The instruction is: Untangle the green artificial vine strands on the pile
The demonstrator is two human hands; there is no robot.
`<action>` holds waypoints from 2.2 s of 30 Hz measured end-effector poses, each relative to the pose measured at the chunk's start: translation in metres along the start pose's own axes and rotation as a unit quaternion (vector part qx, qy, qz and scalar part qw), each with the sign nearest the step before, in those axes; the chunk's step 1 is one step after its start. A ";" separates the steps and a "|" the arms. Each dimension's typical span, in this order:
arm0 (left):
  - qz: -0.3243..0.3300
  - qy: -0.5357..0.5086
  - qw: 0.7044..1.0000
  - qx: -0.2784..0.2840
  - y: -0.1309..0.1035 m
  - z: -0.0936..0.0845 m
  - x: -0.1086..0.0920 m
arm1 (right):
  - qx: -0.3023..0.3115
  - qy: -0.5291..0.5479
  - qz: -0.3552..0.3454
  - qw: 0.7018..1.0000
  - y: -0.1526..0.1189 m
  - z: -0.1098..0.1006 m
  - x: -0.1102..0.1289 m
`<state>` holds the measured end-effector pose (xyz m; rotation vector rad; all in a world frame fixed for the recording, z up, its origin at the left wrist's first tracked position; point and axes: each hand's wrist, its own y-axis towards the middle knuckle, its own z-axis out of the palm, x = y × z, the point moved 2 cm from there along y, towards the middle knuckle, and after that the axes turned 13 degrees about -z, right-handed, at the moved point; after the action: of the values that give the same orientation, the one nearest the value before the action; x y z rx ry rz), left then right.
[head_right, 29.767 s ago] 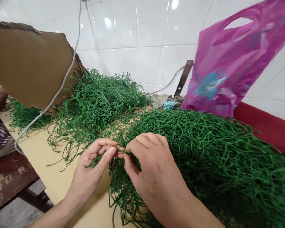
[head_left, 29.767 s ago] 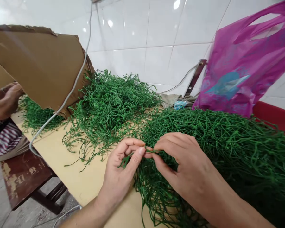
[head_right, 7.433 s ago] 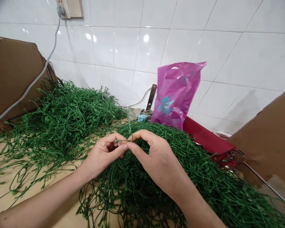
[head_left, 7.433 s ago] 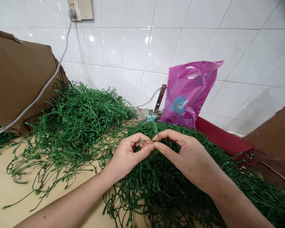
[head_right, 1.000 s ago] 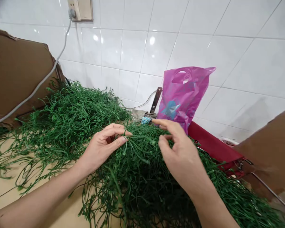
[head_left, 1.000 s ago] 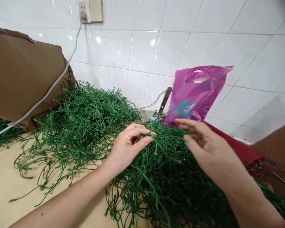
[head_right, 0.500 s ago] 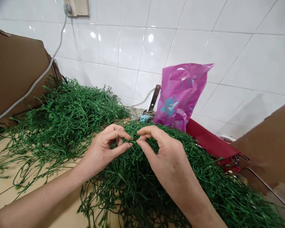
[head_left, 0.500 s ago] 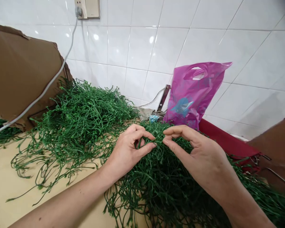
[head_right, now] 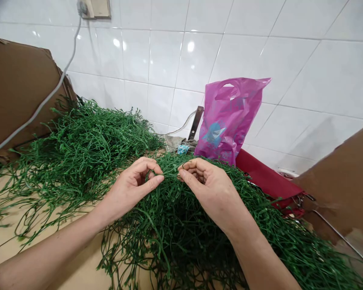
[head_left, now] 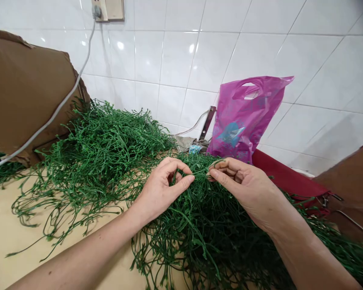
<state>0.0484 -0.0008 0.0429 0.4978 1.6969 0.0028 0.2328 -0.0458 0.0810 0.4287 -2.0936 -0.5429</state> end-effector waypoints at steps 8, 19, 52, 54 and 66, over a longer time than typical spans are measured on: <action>0.026 0.036 0.999 0.020 -0.003 0.003 -0.001 | 0.028 -0.102 -0.058 0.993 0.000 0.006 0.008; 0.016 0.154 0.988 0.029 -0.004 -0.002 0.001 | 0.069 -0.135 -0.075 0.986 -0.004 0.008 0.009; 0.000 -0.008 0.997 0.083 -0.001 0.006 -0.002 | -0.223 -0.247 0.066 0.941 0.008 -0.068 -0.023; -0.022 -0.024 0.997 0.069 0.001 0.004 0.001 | -0.227 -0.344 0.094 0.906 0.007 -0.080 -0.010; 0.007 0.002 0.998 0.069 -0.002 0.011 0.012 | -0.020 -0.249 -0.162 0.955 -0.008 0.014 0.008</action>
<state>0.0570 -0.0017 0.0292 0.6133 1.7037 -0.1037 0.2175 -0.0539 0.0757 0.6720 -2.5003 -0.9655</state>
